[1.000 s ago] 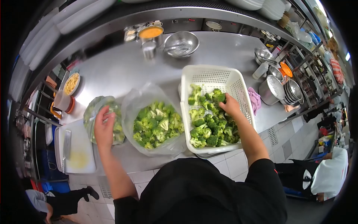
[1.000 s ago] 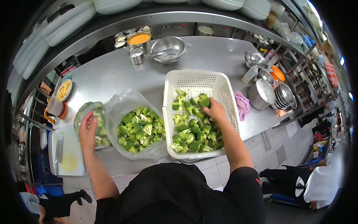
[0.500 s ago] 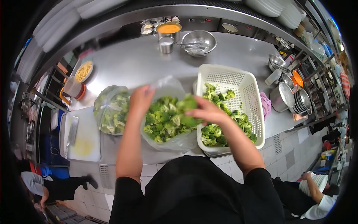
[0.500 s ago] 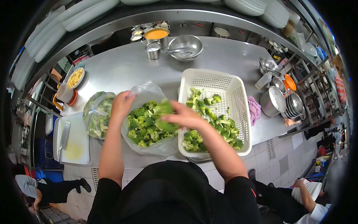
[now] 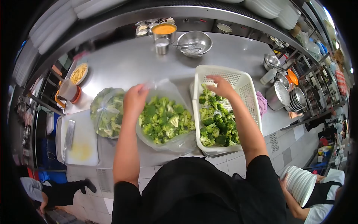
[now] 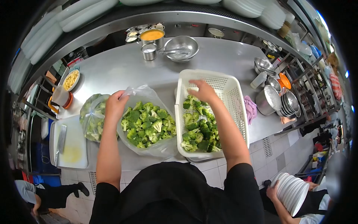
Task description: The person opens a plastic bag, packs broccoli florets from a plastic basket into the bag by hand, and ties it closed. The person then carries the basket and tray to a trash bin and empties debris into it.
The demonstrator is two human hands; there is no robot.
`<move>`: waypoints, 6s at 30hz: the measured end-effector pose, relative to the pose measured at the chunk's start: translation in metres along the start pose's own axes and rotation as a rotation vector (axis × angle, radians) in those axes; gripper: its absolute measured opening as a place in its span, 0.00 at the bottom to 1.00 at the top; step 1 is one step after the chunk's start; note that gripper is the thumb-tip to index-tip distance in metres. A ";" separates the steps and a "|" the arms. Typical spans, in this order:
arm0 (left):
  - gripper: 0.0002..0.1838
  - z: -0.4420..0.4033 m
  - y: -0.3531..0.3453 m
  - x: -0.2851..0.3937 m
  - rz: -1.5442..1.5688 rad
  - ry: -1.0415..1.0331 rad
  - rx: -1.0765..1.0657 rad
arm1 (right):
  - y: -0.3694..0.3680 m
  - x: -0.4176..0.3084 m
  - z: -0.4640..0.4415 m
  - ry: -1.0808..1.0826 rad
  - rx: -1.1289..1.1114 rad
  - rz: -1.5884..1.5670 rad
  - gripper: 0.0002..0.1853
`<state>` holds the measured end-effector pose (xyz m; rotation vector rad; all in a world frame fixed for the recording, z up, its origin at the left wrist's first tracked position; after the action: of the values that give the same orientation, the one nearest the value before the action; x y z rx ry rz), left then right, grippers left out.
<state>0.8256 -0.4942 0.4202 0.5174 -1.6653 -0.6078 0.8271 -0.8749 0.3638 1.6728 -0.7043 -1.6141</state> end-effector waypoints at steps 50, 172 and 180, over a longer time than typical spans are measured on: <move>0.24 0.048 -0.005 -0.008 0.034 -0.061 0.050 | 0.000 0.110 0.023 -0.259 0.221 0.487 0.27; 0.28 0.639 -0.055 -0.315 -0.305 0.224 -0.984 | -0.574 0.090 0.833 -1.242 -0.234 -0.882 0.14; 0.26 0.721 -0.005 -0.414 -0.265 0.313 -0.901 | -0.592 0.000 0.751 -1.012 -0.360 -0.634 0.18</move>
<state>0.1872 -0.1561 0.0097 0.1486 -0.8907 -1.3024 0.0313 -0.5987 -0.0889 0.7509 -0.2671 -2.8763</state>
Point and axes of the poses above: each hand's wrist, its own z-axis away from the middle knuckle, its own y-axis out of the back of the hand, x = y × z, the point moved 6 cm from there along -z, towards the middle knuckle, and after that the axes turned 4 degrees about -x, right-handed, at the moved point
